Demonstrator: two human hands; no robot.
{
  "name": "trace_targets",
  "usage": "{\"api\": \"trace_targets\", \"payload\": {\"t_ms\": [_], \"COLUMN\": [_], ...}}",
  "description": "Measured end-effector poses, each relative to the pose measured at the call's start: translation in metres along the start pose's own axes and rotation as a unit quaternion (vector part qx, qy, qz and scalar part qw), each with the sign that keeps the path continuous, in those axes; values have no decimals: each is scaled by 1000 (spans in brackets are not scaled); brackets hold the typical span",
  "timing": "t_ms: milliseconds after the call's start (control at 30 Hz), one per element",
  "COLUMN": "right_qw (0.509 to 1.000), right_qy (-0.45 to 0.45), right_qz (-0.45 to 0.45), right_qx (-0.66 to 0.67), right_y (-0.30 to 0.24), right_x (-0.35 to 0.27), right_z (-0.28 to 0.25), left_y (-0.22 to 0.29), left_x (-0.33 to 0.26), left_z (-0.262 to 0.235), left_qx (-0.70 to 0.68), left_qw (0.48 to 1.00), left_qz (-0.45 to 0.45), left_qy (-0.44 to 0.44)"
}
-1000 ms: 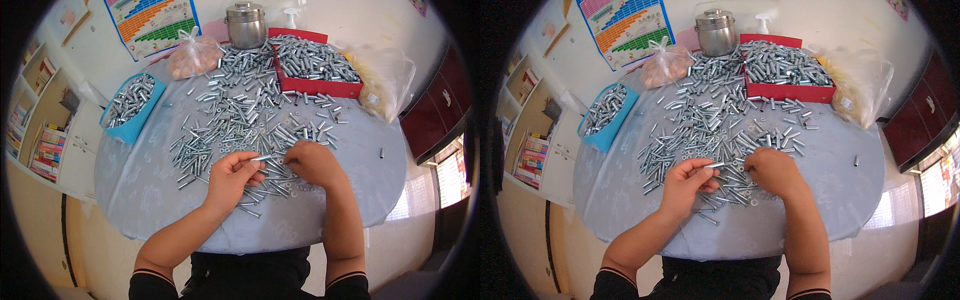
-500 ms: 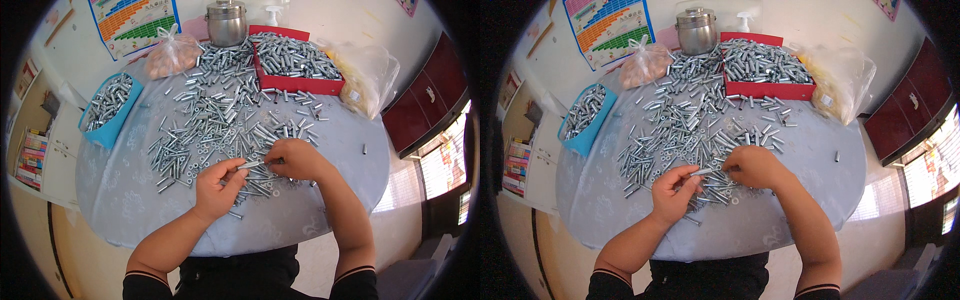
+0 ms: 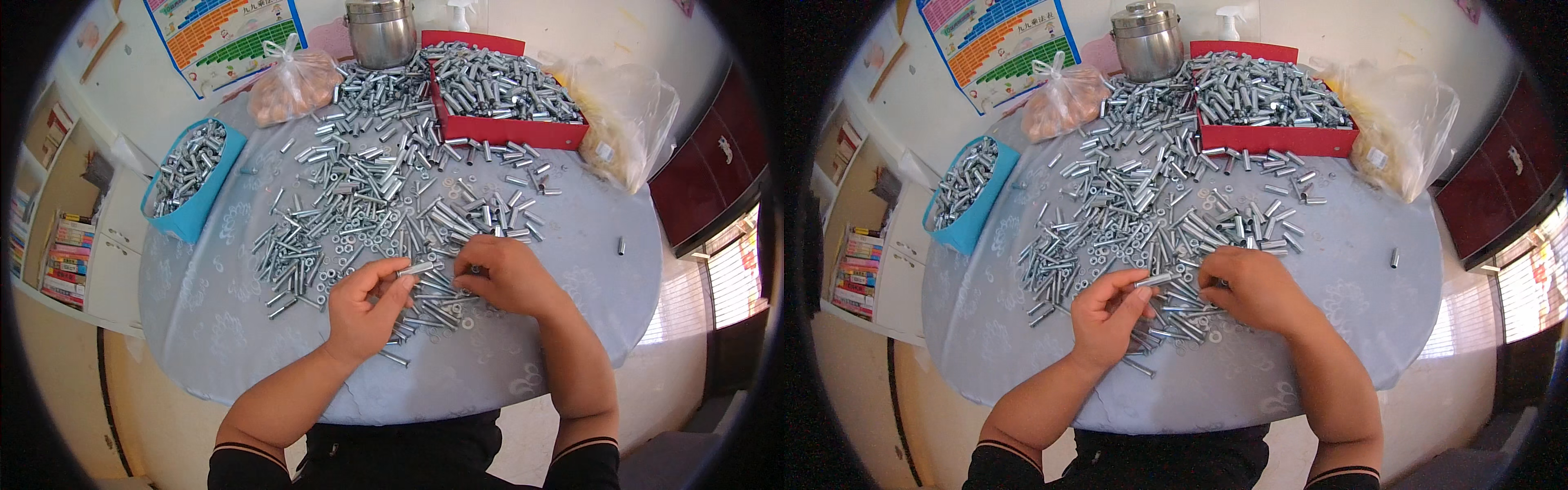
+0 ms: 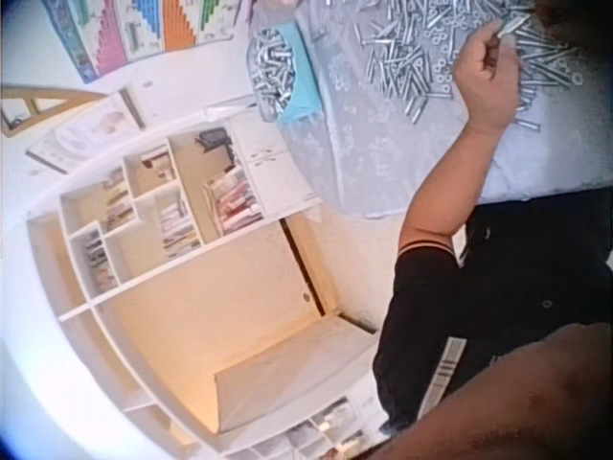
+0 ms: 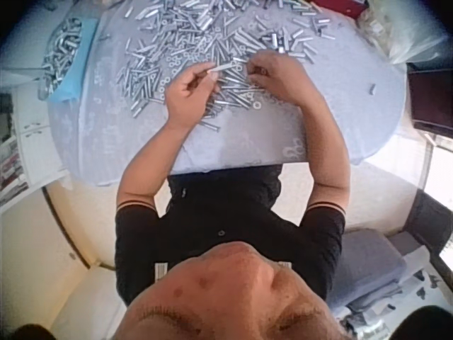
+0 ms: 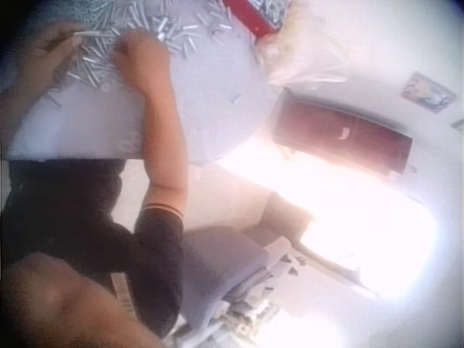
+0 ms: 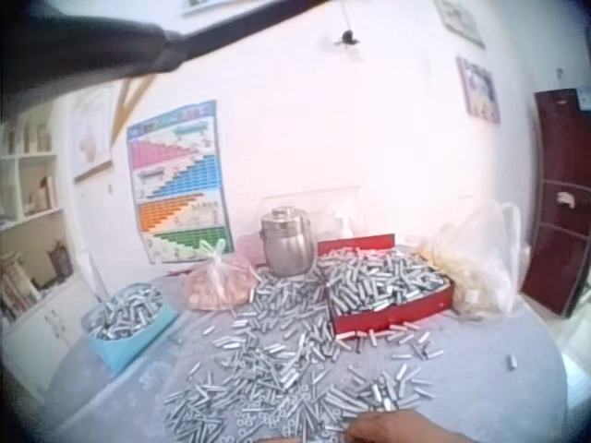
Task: The person repeatedly picks up metal bolts and washers from a table, threads the washers onto the bolts by hand, and places the assembled units back onto the table. The process is continuous and repetitive throughout the clip.
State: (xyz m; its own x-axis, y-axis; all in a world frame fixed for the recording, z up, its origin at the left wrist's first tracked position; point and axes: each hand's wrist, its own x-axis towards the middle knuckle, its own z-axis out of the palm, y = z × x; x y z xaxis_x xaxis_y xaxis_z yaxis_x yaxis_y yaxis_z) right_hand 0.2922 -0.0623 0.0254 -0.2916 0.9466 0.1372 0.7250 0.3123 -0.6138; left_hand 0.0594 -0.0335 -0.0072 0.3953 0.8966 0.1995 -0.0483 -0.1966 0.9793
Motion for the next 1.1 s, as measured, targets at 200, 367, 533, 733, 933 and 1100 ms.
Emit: {"api": "trace_targets", "payload": {"t_ms": [200,367,533,733,933,1100], "right_qw": [1000,999,990,909,898,889], "right_qy": [-6,22,68,42,12,34], "right_qz": [2,16,67,135,152,141], "right_qx": [20,33,104,393,412,435], "right_y": [-1,-4,-3,-15,-14,-11], "right_x": [-1,-1,-1,-1,0,1], "right_z": [0,1,1,-3,4,8], "left_y": [2,-3,-1,9,9,8], "left_x": [-3,-5,-6,-3,-1,1], "left_z": [-4,-7,-10,-9,-10,-11], "left_qx": [-3,-17,-13,-76,-111,-134], "left_qw": [1000,1000,999,994,987,983], "left_qz": [-11,-6,-27,-71,-98,-108], "left_qy": [-4,-13,-22,-38,-57,-69]}}
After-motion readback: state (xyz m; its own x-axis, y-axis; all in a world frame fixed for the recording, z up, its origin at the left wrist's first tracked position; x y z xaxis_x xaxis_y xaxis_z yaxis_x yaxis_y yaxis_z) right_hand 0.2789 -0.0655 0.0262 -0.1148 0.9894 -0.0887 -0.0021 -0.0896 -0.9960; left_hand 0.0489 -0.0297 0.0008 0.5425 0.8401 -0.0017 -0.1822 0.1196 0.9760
